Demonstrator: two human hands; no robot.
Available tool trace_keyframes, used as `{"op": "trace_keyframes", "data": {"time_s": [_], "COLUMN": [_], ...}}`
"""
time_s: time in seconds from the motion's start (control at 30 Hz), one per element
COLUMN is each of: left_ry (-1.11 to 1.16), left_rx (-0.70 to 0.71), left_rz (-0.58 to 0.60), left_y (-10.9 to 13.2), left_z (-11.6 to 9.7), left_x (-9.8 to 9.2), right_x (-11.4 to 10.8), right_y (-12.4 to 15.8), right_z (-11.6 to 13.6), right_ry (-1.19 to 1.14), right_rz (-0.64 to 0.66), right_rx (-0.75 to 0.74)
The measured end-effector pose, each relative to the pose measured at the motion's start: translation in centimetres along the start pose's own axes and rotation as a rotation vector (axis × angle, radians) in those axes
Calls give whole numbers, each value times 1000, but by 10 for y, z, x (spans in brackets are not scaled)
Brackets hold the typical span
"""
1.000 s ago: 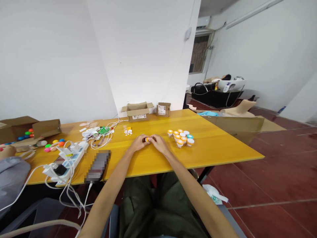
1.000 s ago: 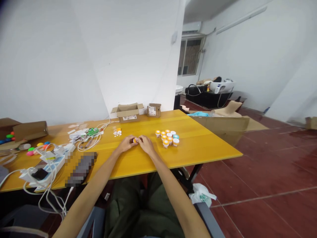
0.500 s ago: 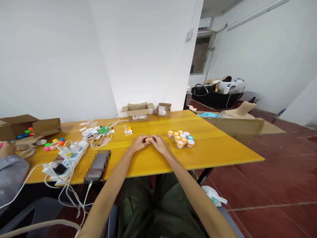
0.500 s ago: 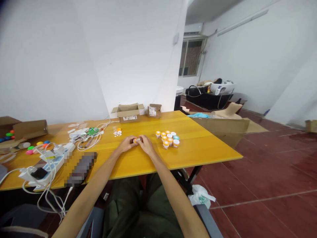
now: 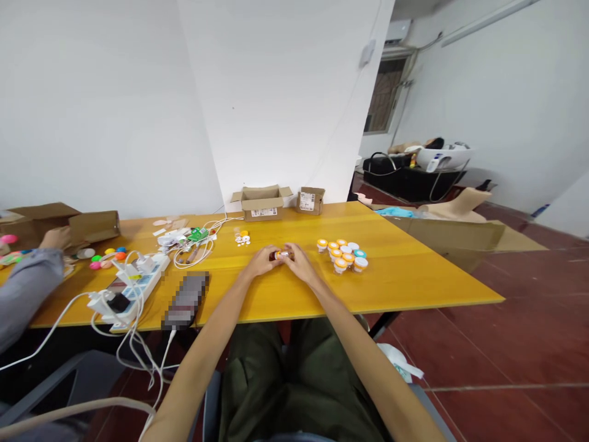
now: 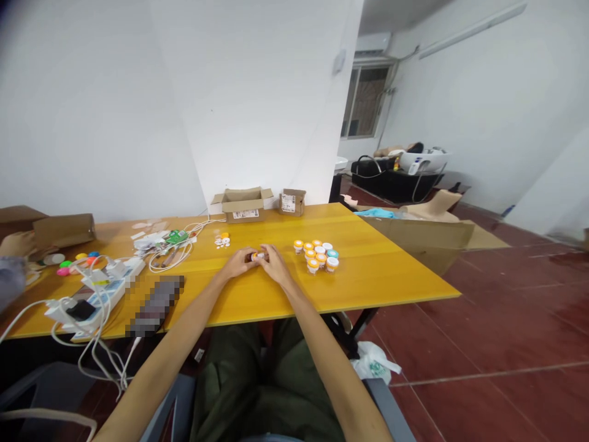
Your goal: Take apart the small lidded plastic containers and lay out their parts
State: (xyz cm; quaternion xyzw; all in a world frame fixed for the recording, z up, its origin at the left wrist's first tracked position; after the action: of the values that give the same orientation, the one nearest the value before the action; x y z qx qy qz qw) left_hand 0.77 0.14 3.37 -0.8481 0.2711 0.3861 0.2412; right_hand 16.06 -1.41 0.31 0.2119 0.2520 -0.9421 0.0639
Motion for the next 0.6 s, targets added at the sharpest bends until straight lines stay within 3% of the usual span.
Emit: {"op": "trace_keyframes", "data": {"time_s": [0.27,0.47,0.6], "left_ry": [18,-7,8], "left_rx": [-28,-34,-17], "left_rz": [-4,-8,-10], "left_y": [-1,-3,-2], "left_z": [3,7,5], "left_x": [2,2,1], "right_x": [-2,0,0], "right_y": [1,-1,-2], "right_z": [-4,1,-2], "right_ry": [146,69,26], "right_rz": [23,49,-23], "right_rx": [61,-66,-9]}}
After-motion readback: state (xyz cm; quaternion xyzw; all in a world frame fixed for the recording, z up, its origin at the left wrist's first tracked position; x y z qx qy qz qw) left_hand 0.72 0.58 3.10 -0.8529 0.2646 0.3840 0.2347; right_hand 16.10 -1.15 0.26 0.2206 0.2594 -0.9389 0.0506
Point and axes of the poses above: each hand's wrist, its own y-axis away from the middle knuckle, its own x-axis out of the palm, z = x × y, the point moved 3 cm from there along -y, towards the middle knuckle, and after that the axes turned 11 degrees about z, right-handed, at the moved point
